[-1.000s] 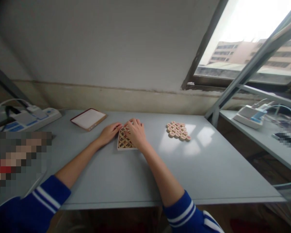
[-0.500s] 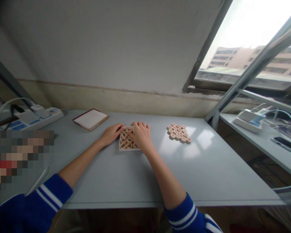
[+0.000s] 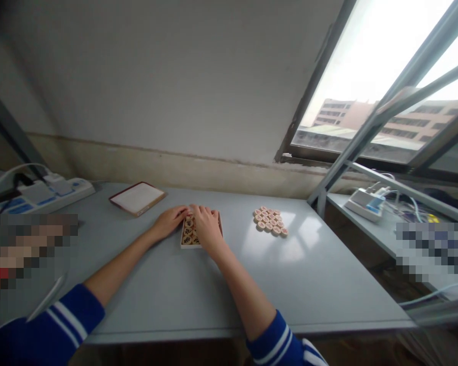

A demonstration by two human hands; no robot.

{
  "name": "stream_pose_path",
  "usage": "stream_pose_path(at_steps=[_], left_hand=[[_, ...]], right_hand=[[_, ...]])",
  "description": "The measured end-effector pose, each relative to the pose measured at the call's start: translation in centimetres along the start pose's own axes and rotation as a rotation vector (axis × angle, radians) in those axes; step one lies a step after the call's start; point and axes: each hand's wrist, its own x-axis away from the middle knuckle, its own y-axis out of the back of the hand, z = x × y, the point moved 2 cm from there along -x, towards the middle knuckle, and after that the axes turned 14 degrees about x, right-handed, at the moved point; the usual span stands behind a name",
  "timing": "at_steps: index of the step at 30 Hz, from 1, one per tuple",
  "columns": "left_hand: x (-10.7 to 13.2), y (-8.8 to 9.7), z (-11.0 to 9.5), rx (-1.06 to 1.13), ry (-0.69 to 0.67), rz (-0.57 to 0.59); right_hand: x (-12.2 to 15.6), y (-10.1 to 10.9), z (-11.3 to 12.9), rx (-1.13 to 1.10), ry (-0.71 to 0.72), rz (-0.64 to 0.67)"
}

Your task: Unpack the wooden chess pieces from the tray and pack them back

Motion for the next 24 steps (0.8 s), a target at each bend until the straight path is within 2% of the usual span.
stream_pose_path(at_steps=[3,5,7,10,12,15,18,24], left_hand=[[0.2,0.2,-0.3,0.029,0.001,0.03],[0.3,0.2,-0.4,0.029,0.017,0.048],[0.4,0.2,-0.4,0.006,0.034,0.042],[0.6,0.1,-0.4,-0.029,0.026,0.014],[0.7,0.0,-0.4,-0.034,0.016,0.009],[0.6,0.0,-0.4,-0.035,0.019,0.016],[0.5,0.0,-0.5,-0.05,0.018,0.022],[0.6,0.0,-0.6,-0.085,0.03,0.018]], right_hand=[[-0.1,0.2,-0.1,-0.029,-0.02,-0.008],[-0.2,0.6,-1.0,0.01,-0.043,-0.015],[-0.3,1.0,-2.8,0.097,-0.106,-0.037],[0.0,1.3,-7.0,0.246,-0.313,-0.064],[0.8,1.0,-10.0,0.317,-0.476,-0.009],[2.2,-0.3,-13.6,0.384,-0.649,0.214],[3.1,-1.4,-15.3,0.394,-0.653,0.366],[2.9,-2.2,-16.0,0.35,-0.578,0.381]])
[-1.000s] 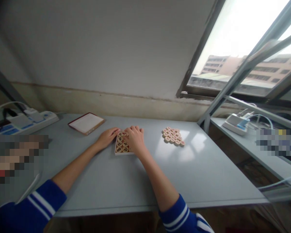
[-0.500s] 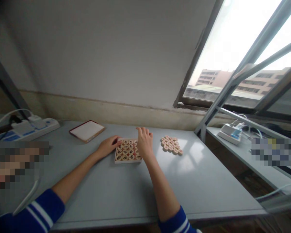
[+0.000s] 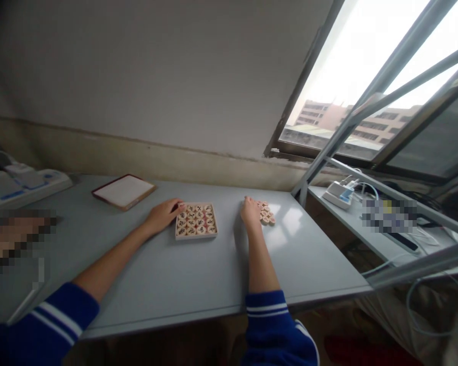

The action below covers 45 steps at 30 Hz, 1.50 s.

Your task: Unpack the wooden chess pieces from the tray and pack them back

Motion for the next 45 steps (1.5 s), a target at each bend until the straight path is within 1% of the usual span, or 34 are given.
stream_pose_path(at_steps=[4,8,12,17,19,21,24,25,26,28,29,31,34,36,40,45], left_hand=[[-0.1,-0.1,0.2,0.046,-0.007,-0.01],[-0.4,-0.2,0.7,0.062,0.024,-0.016],[-0.8,-0.2,1.0,0.026,0.039,-0.014],[-0.7,-0.2,0.9,0.021,0.045,0.009],[-0.7,-0.1,0.8,0.018,0.053,0.012],[-0.6,-0.1,0.7,0.015,0.065,0.001],[-0.6,-0.1,0.7,0.012,0.075,-0.013],[-0.7,-0.2,0.7,0.012,0.077,-0.013],[-0.7,-0.2,0.7,0.011,0.077,-0.012],[-0.7,-0.2,0.7,0.013,0.076,-0.012],[-0.7,-0.1,0.6,0.016,0.077,-0.013],[-0.7,-0.1,0.5,0.028,0.086,-0.015],[-0.7,-0.1,0.5,0.045,0.101,-0.015],[-0.8,-0.1,0.5,0.048,0.104,-0.014],[-0.9,-0.1,0.7,0.039,0.09,-0.021],[-0.8,-0.1,0.7,0.022,0.09,-0.011]], right_hand=[[-0.2,-0.3,0.1,-0.101,0.008,-0.088],[0.2,-0.4,0.3,-0.09,-0.008,-0.113],[0.3,0.4,0.9,-0.094,-0.007,-0.122],[0.7,1.7,2.6,-0.112,0.06,-0.189],[0.8,2.0,3.0,-0.152,0.082,-0.193],[0.8,2.0,3.2,-0.256,0.127,-0.12],[0.6,2.2,3.6,-0.537,0.234,0.036],[0.6,2.4,3.9,-0.633,0.272,0.047],[0.7,2.8,4.4,-0.712,0.306,0.026],[1.4,3.6,5.9,-0.784,0.376,-0.067],[1.8,4.1,6.8,-0.771,0.413,-0.103],[3.0,4.8,8.8,-0.677,0.465,-0.15],[4.4,5.3,10.7,-0.539,0.477,-0.204],[4.7,5.3,11.1,-0.518,0.463,-0.225],[4.2,4.7,10.5,-0.54,0.454,-0.203],[4.2,4.5,10.3,-0.556,0.494,-0.202]])
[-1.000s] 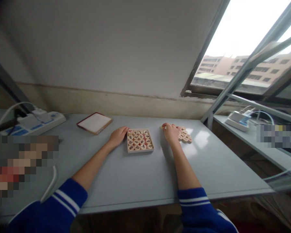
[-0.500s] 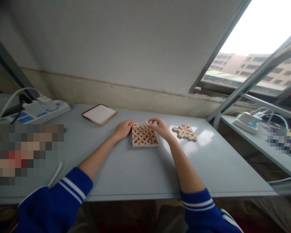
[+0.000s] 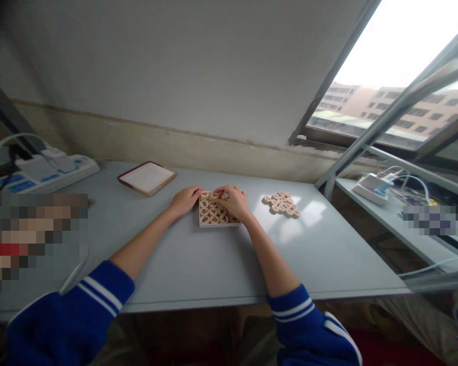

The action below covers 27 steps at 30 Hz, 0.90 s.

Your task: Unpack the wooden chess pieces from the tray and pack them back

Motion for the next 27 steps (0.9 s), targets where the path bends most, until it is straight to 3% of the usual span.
stream_pose_path(at_steps=[20,27], left_hand=[[-0.1,-0.1,0.2,0.078,0.002,-0.026],[-0.2,0.1,0.4,0.157,0.016,0.036]], right_hand=[[-0.2,-0.7,-0.2,-0.134,0.014,0.0],[-0.5,-0.2,-0.6,-0.277,0.024,-0.055]])
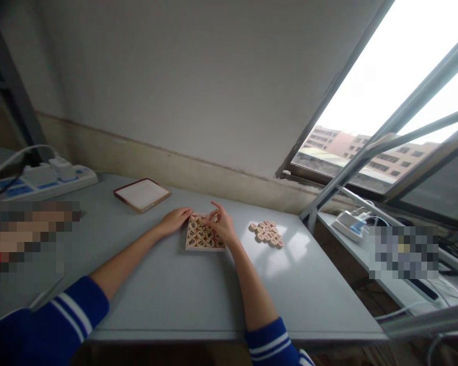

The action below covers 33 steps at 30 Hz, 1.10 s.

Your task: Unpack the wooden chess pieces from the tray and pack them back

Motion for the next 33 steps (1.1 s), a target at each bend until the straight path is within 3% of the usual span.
stream_pose_path(at_steps=[3,7,9,12,15,22,27,30,33], left_hand=[[0.3,0.2,-0.3,0.031,0.04,-0.012],[1.4,0.8,-1.1,-0.062,0.073,-0.103],[2.1,1.0,-1.7,-0.162,0.058,-0.066],[2.7,1.2,-2.3,-0.241,-0.016,0.124],[2.8,1.3,-2.4,-0.224,-0.064,0.225],[2.2,0.7,-1.6,-0.152,-0.021,0.21],[2.1,0.6,-1.5,-0.17,-0.075,0.191],[2.1,0.6,-1.5,-0.175,-0.069,0.189],[2.1,0.6,-1.7,-0.168,-0.06,0.189]], right_hand=[[-0.1,1.9,-1.2,0.138,-0.115,-0.094],[1.1,5.4,-3.9,0.711,-0.452,-0.214],[2.0,6.4,-5.2,0.901,-0.582,-0.089],[2.8,7.0,-6.5,0.937,-0.673,0.162],[2.9,7.0,-6.7,0.9,-0.677,0.228],[2.8,7.1,-6.4,0.78,-0.527,0.266],[3.0,7.7,-6.4,0.792,-0.554,0.288],[2.2,7.1,-5.3,0.638,-0.51,0.156],[1.3,5.2,-3.2,0.35,-0.343,0.025]])
